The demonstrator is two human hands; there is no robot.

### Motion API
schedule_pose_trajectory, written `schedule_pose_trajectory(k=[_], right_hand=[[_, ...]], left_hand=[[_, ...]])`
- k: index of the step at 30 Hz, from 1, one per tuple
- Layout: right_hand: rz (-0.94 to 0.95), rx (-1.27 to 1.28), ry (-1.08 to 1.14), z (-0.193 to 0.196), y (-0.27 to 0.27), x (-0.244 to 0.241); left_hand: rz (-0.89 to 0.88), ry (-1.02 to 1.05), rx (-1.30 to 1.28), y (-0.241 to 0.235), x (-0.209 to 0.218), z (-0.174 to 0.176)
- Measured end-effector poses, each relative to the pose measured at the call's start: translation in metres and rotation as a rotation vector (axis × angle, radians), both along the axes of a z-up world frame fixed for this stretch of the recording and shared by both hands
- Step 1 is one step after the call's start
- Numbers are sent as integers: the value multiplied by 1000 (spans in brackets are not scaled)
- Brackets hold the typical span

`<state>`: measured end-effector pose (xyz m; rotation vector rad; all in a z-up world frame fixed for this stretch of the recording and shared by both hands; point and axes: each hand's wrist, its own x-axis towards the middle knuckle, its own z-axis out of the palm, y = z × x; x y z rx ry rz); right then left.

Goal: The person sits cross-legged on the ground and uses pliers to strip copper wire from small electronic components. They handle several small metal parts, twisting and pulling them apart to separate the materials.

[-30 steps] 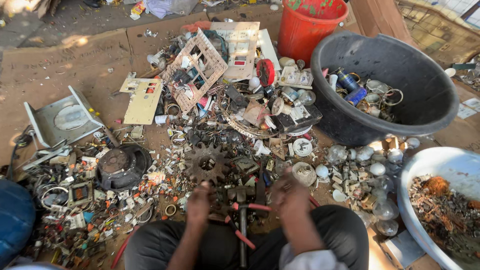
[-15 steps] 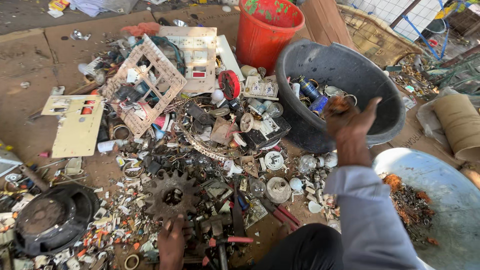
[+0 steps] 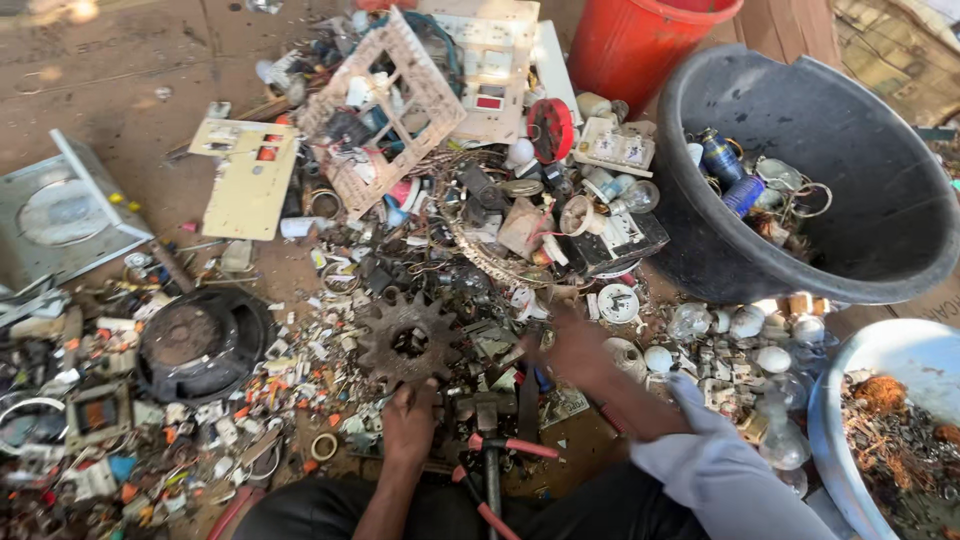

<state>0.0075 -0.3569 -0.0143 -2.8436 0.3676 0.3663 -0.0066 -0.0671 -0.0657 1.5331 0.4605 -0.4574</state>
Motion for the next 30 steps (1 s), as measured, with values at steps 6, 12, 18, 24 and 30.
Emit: schedule_pose_trajectory(k=[6,12,18,24,30], right_hand=[[325,-131,312,7,95,36],[106,-162,137,-10,111,12],[293,188,-516,10,140,-46],[-130,857,-295,77,199,-72],[-162,1122,-233,64,193,-76]], left_hand=[[-54,-103,174,8,-2,3],[-31,-14,-40,11,-6,-8],[-5,183,-687,3,-11,19],[36,116,-838,24,-22,48],[86,-238,-407,17,-15,-12]])
